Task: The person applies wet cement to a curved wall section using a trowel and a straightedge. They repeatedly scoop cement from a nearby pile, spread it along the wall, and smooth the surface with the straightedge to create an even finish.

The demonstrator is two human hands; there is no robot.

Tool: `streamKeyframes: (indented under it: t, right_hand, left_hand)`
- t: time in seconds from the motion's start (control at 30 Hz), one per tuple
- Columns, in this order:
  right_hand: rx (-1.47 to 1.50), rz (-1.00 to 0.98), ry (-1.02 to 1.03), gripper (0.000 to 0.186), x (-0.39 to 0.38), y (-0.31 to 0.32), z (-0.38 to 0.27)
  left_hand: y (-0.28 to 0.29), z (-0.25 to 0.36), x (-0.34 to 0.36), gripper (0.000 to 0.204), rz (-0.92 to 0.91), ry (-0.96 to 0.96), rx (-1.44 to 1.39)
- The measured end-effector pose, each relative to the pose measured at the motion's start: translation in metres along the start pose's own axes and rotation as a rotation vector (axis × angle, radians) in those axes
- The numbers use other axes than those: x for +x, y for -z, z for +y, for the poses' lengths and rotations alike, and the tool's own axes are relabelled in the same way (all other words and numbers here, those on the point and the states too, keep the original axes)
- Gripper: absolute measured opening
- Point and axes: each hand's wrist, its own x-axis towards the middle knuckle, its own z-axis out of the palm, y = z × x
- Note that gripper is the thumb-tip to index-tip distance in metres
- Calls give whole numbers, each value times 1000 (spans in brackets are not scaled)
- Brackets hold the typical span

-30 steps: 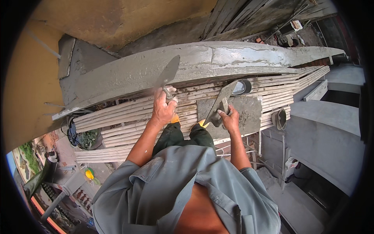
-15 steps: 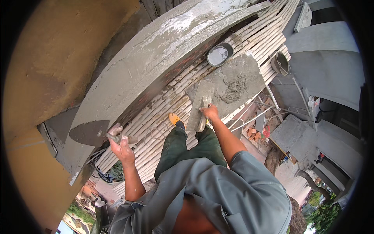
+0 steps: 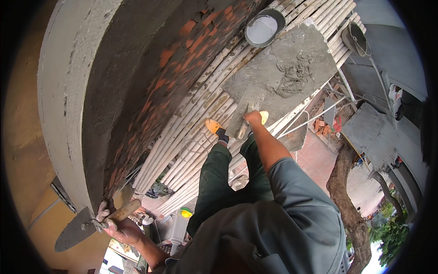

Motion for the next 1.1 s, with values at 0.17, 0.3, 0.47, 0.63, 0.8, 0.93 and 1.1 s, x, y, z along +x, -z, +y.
streamKeyframes:
  t: [0.17, 0.3, 0.47, 0.63, 0.8, 0.93, 1.1]
  right_hand:
    - [-69, -42, 11, 40, 49, -19, 23]
    - [-255, -59, 30, 57, 78, -28, 39]
    - [-199, -37, 8, 56, 101, -29, 48]
    - [-43, 94, 27, 55, 83, -4, 41]
    - [239, -194, 247, 74, -18, 49, -30]
    - [185, -391, 758, 76, -194, 117, -101]
    - [194, -754, 1307, 59, -401, 169, -176]
  left_hand:
    - [0, 4, 0, 36, -22, 36, 29]
    - [3, 6, 1, 40, -25, 40, 60]
    - [3, 5, 1, 32, -105, 63, -46]
    - [3, 6, 0, 34, -86, 57, -62]
    - [4, 11, 4, 35, -48, 76, -11]
    - [2, 19, 5, 33, 25, 163, -184]
    - [10, 30, 9, 37, 21, 197, -240]
